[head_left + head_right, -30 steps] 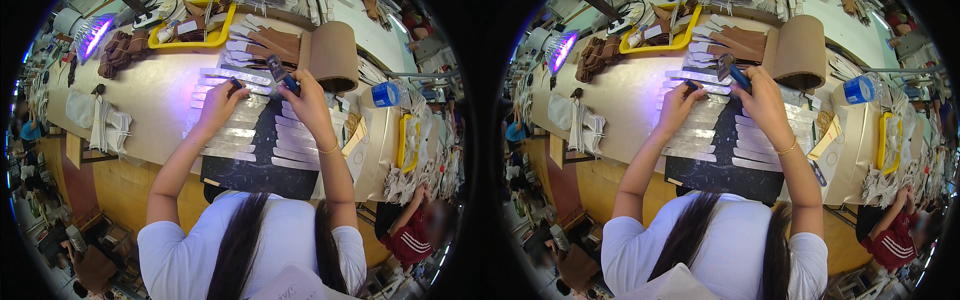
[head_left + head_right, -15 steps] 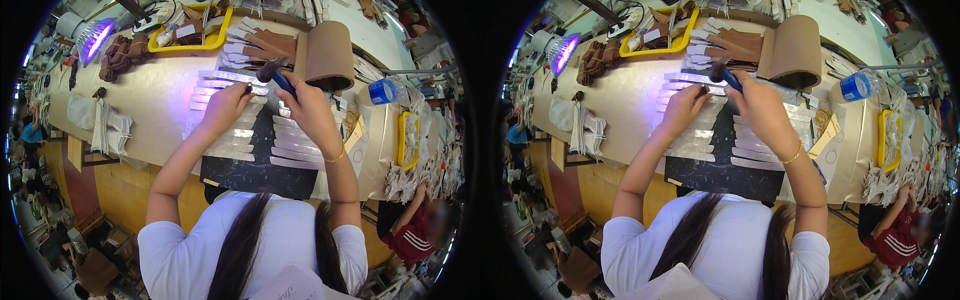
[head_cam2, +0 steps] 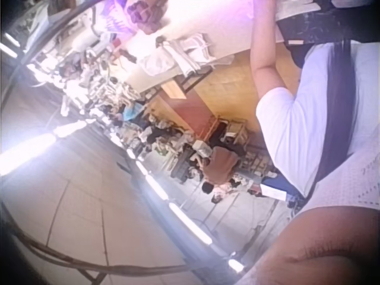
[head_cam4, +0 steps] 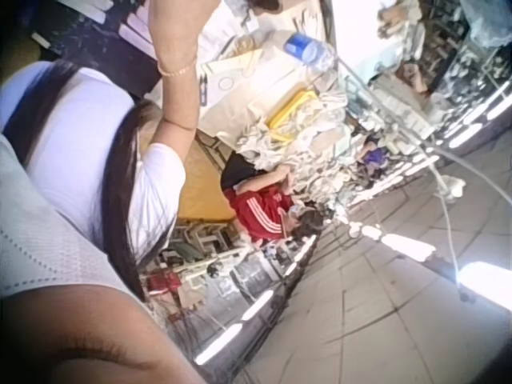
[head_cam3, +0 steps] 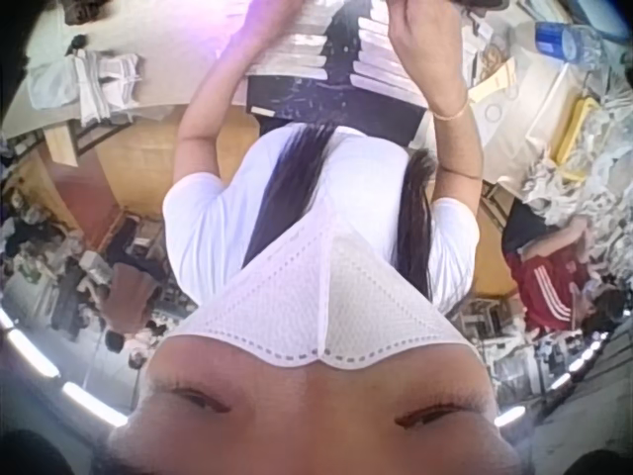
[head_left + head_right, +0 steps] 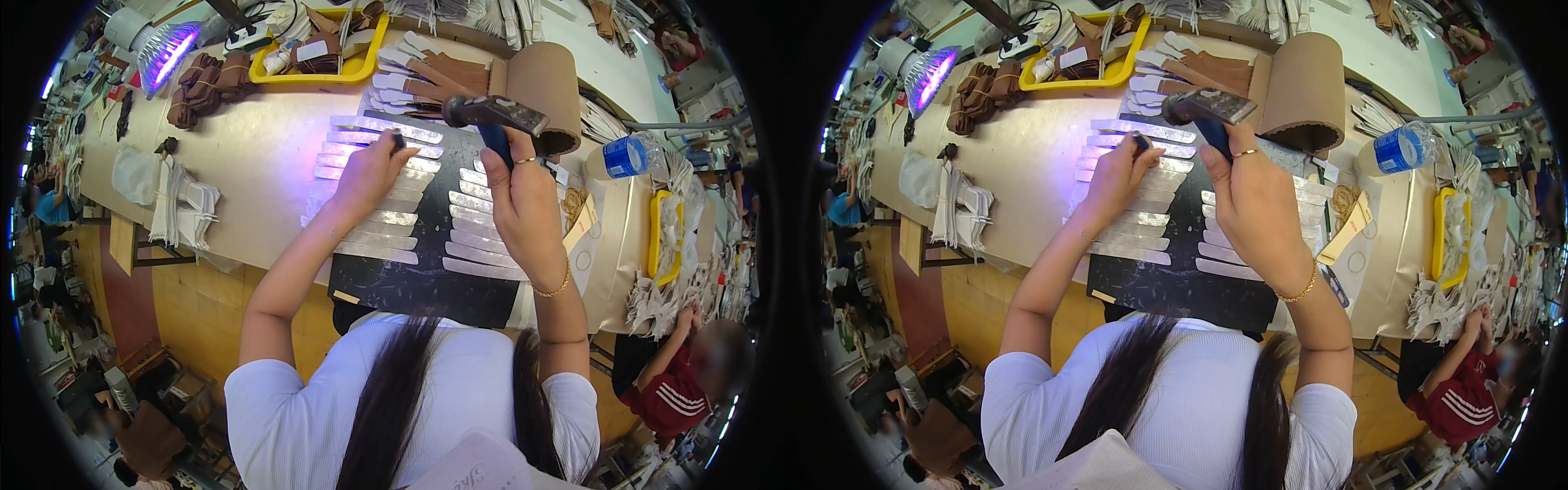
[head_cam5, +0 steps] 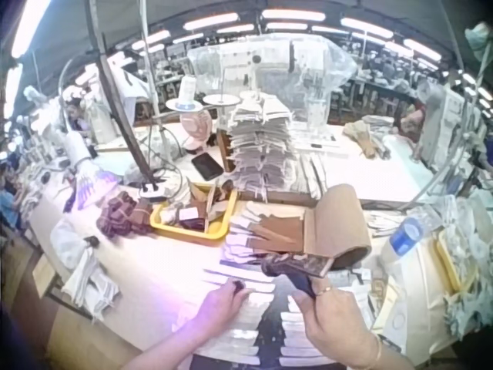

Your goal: The person arranges white rectangular strips on a black board, then uses a hammer to tap each strip repeatedly. She picks up a ruler and pencil and marks lines on the strips. The workspace contains bins of similar strips and other tools.

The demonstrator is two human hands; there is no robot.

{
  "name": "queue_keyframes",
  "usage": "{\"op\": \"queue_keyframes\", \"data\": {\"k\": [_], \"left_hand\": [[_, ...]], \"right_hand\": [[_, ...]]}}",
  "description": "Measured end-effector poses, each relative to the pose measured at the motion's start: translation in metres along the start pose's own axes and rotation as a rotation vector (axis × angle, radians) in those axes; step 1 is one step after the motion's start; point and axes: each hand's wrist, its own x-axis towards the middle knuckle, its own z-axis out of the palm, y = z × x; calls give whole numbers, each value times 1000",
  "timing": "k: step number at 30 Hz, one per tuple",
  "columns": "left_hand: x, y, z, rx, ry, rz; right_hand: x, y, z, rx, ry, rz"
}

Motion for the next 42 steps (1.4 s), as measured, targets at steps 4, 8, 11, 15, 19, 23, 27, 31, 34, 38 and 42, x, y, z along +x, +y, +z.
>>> {"op": "queue_keyframes", "data": {"k": [4,8,11,15,19,23,27,31,34,38,42], "left_hand": [[3,-10,3,-424,19,-174],[-1,-1,-11,-443,58,-165],[-7,6,-24,-282,-39,-179],[-13,2,-21,-229,-55,-156],[-14,1,-17,-231,-52,-162],[-14,1,-17,-215,-59,-152],[-15,2,-15,-122,-53,-106],[-17,6,-14,18,-31,9],[-17,7,-10,9,28,88],[-16,10,-11,27,38,157],[-15,12,-14,27,-37,59]], "right_hand": [[-7,4,2,80,-88,104],[-15,11,1,78,-83,89],[-15,9,0,95,-85,106],[-15,5,1,108,-104,100],[-18,7,3,96,-85,58],[-18,5,1,102,-82,71],[-18,6,2,95,-85,67],[-15,0,1,52,-85,27],[-17,-10,0,115,15,-147],[-10,4,20,18,-70,-278],[-10,0,17,-37,-244,-26]]}}
